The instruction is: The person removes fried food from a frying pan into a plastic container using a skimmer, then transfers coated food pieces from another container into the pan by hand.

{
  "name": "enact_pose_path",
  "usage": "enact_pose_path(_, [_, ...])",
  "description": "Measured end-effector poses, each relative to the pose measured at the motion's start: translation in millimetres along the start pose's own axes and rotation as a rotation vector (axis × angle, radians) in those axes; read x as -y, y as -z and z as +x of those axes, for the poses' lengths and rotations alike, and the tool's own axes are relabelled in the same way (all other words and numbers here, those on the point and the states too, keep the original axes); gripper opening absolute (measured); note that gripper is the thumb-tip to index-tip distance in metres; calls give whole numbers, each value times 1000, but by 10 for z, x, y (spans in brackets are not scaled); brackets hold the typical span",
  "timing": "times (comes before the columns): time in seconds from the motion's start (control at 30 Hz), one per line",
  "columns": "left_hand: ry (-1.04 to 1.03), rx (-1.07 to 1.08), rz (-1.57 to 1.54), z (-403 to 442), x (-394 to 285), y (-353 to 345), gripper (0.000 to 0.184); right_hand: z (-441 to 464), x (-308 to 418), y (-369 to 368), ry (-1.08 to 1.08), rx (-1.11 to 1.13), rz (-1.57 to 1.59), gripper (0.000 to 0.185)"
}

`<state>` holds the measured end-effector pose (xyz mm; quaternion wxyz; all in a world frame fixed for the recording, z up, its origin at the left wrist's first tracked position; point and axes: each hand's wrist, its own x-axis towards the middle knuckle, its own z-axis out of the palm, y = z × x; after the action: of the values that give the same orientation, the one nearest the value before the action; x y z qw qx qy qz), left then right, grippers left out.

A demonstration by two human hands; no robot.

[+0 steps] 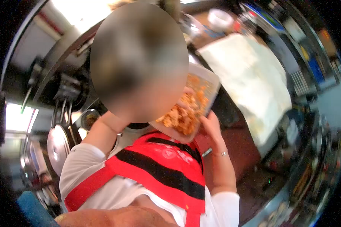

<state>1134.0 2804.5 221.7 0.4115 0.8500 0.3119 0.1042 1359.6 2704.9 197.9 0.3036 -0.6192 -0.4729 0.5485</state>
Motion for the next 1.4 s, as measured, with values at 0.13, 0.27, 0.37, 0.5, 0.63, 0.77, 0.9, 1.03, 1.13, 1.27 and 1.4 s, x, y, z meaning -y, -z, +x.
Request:
enact_pose_path(0.13, [-113,-116,-170,-109,279,-74,57,198,-324,85,27,-3,-50,37])
enact_pose_path(0.27, [311,40,-522,-520,-123,448,56,118,-156,34,-63,42,89,37])
enact_pose_path(0.37, [199,-22,-473,-484,145,322,56,88,23,7,-80,71,47,36])
enact_pose_path(0.5, [91,-145,-288,-398,325,106,54,225,-75,-71,-60,90,58,36])
enact_pose_path(0.63, [120,-143,-438,-479,139,360,53,221,-23,-90,-28,82,72,35])
enact_pose_path(0.77, [169,-273,-620,-913,175,989,35,112,176,-72,-89,75,88,34])
enact_pose_path(0.9, [345,-541,-624,-1648,625,1674,40,-19,292,-58,-131,14,88,34])
enact_pose_path(1.03, [704,-811,-434,-2489,1379,2209,62,-75,233,5,-153,-42,150,34])
enact_pose_path(1.13, [874,-979,-171,-2960,2217,2370,57,-51,94,65,-135,-50,125,34])
enact_pose_path(1.27, [1109,-871,-107,-3221,2996,2455,57,-90,219,5,-222,-94,63,33])
enact_pose_path(1.4, [1302,-860,200,-3167,3530,2354,56,-139,451,-185,-260,-138,165,33])
